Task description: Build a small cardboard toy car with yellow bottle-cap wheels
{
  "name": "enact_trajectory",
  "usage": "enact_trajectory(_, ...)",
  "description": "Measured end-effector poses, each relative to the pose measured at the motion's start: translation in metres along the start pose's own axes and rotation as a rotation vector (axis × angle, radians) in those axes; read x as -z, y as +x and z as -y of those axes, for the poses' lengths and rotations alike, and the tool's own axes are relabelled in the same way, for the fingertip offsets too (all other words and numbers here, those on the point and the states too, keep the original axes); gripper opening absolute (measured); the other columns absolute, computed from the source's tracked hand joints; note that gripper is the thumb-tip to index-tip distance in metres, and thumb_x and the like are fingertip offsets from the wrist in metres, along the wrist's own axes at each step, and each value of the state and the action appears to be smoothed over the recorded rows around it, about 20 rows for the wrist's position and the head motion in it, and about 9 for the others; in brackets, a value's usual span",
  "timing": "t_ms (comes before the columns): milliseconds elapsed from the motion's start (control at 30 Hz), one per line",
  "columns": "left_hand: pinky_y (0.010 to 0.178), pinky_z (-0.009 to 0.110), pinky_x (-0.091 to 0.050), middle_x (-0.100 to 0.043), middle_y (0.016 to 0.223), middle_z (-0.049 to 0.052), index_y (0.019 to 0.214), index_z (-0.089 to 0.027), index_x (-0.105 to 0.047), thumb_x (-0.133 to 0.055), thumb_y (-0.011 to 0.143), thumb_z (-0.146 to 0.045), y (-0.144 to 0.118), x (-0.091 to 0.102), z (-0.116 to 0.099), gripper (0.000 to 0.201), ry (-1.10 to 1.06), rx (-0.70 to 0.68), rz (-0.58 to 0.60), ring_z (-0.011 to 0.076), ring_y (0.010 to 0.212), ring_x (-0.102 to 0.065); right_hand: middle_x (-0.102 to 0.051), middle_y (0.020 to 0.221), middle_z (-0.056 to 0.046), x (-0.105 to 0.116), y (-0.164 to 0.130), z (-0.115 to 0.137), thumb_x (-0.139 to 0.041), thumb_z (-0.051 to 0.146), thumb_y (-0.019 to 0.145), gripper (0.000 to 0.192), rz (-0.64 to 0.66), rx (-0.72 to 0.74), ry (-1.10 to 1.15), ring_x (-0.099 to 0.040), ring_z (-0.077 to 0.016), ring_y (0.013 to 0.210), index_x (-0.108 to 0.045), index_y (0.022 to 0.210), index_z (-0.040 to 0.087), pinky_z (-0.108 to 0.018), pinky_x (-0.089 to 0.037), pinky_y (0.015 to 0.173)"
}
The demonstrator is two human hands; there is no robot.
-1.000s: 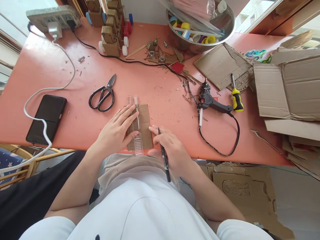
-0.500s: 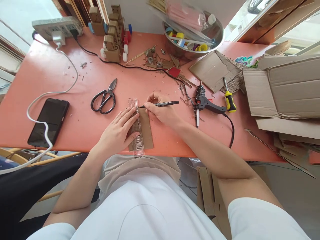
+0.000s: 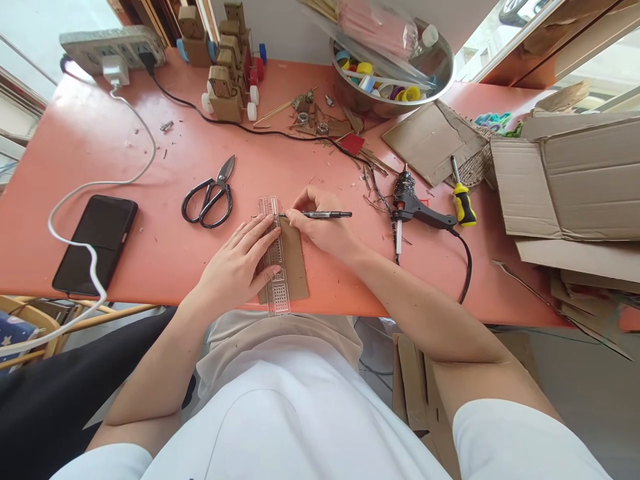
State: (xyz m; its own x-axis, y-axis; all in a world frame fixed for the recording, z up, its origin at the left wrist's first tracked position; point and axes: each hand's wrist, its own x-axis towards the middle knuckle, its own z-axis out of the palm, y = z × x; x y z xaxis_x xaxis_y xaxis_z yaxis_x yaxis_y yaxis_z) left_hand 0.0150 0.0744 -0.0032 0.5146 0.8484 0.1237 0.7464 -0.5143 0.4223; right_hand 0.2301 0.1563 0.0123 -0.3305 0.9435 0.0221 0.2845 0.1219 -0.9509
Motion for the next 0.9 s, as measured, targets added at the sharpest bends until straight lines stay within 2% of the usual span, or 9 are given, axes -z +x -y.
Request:
enact_trajectory(400,0.132,0.067,-0.037,-0.045,0.174,0.013,0.165,-0.025,-0.044,-0.049,0.108,-0.038,0.000,0.001,0.001,0.059,-0.020,0.005,0.012,0.0362,0.164,-0.039,-0.062,0.075,0.001,0.000,0.000,0.002,-0.065,0.028,0.085,0.020,0.028,0.000,-0.017,-0.060,-0.0171,0.076,-0.048,0.073,0.025,-0.033,-0.050,0.072)
enact_trajectory(567,0.133,0.065,-0.036,-0.046,0.173,0.016,0.165,-0.020,-0.044,-0.048,0.108,-0.041,0.001,0.001,0.001,0.060,-0.007,-0.004,0.001,0.0362,0.163,-0.039,-0.063,0.074,0.001,0.000,-0.003,0.003,-0.067,0.025,0.087,0.024,0.053,-0.001,-0.034,-0.059,-0.0168,0.072,-0.048,0.073,0.026,-0.034,-0.050,0.071)
enact_trajectory(900,0.132,0.066,-0.037,-0.046,0.173,0.016,0.164,-0.020,-0.045,-0.050,0.107,-0.039,0.002,0.001,0.000,0.060,-0.004,0.018,0.010,0.0369,0.163,-0.039,-0.058,0.071,0.003,0.004,-0.031,0.018,-0.064,0.025,0.087,0.019,0.107,0.013,-0.041,-0.053,-0.0149,0.068,-0.051,0.073,0.026,-0.032,-0.043,0.066)
